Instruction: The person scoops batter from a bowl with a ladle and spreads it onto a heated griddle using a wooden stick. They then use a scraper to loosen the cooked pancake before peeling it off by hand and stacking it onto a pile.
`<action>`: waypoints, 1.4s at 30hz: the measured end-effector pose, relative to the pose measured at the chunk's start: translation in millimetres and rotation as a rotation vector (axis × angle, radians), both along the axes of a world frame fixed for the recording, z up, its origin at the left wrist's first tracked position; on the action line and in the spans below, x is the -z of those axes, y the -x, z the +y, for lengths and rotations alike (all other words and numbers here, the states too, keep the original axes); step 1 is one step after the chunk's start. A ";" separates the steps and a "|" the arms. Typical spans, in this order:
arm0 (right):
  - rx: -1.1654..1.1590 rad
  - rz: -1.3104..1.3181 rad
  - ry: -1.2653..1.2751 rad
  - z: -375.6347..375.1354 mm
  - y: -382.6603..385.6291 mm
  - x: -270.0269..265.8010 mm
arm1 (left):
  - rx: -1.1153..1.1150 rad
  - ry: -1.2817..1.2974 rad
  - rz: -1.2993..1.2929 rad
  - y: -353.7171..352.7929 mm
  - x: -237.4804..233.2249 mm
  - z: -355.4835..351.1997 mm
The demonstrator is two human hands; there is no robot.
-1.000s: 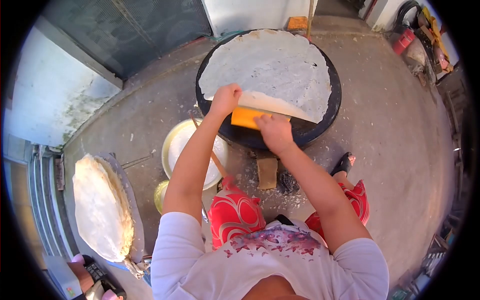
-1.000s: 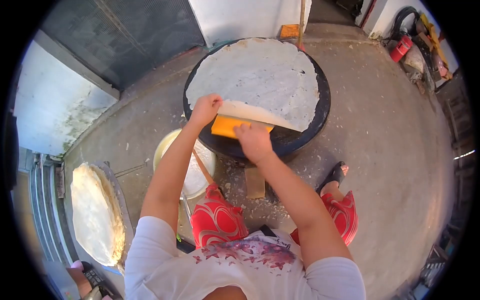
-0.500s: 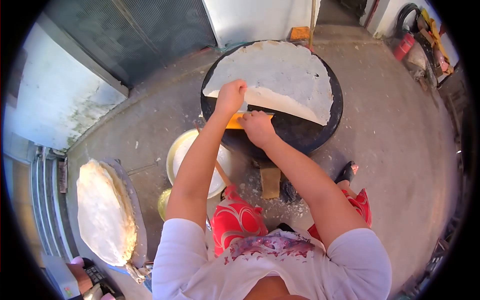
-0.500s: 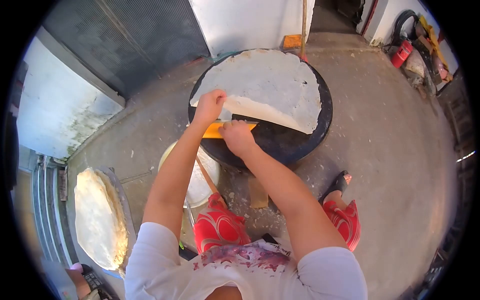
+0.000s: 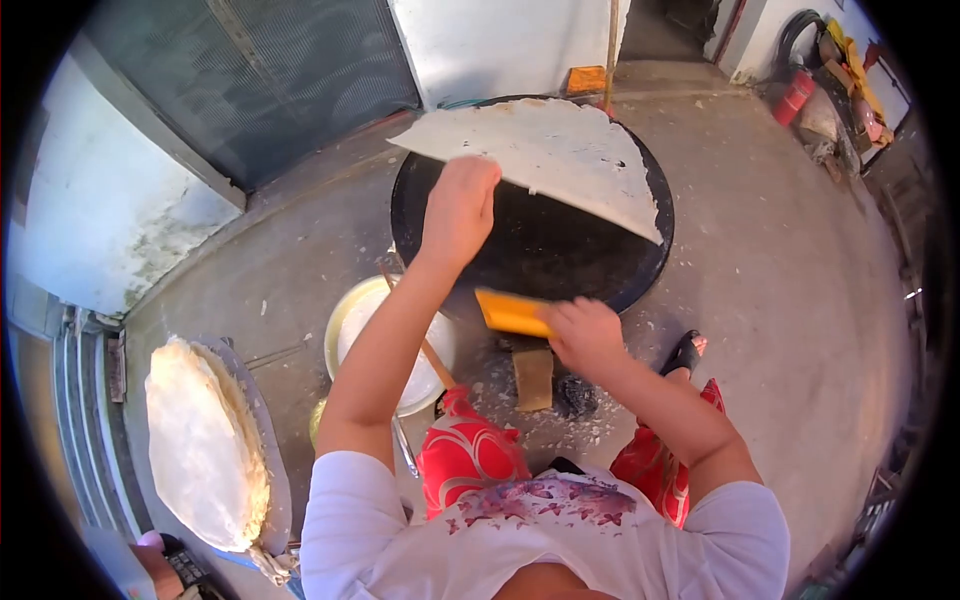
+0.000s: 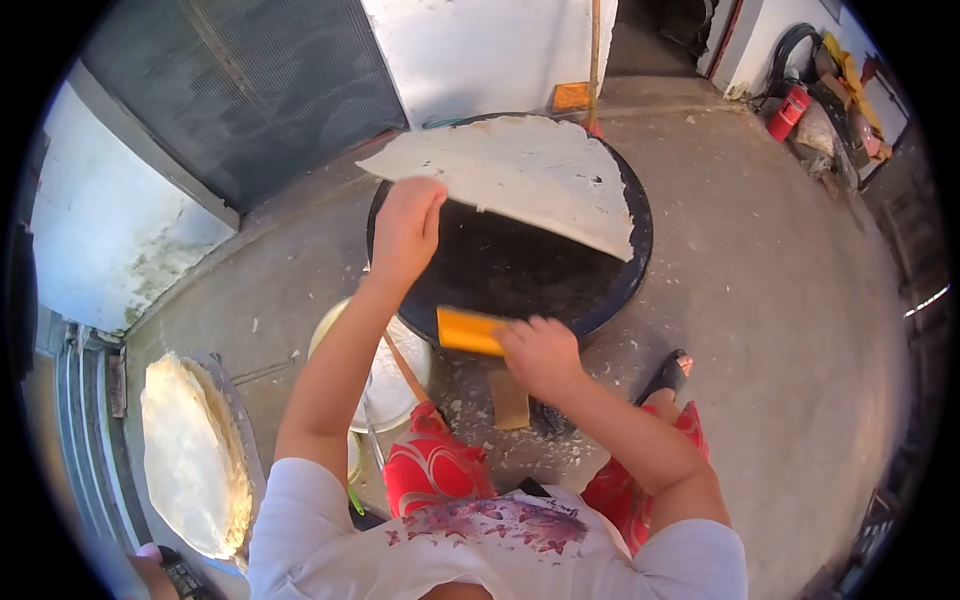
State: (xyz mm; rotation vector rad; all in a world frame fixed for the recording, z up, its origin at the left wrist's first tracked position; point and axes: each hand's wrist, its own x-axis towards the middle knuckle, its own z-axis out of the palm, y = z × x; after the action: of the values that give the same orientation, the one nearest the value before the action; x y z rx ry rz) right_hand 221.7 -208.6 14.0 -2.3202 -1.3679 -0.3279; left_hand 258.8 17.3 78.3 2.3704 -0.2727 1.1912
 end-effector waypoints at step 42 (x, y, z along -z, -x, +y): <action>0.003 0.029 -0.612 182.8 -88.0 -145.8 | -0.139 -0.072 0.301 292.2 -228.0 131.3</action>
State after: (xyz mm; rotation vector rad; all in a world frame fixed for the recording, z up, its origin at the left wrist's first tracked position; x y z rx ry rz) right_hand 309.7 -25.8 159.8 -1.8085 -1.0576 -0.6134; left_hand -33.4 148.7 306.3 2.6248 -0.0528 0.8768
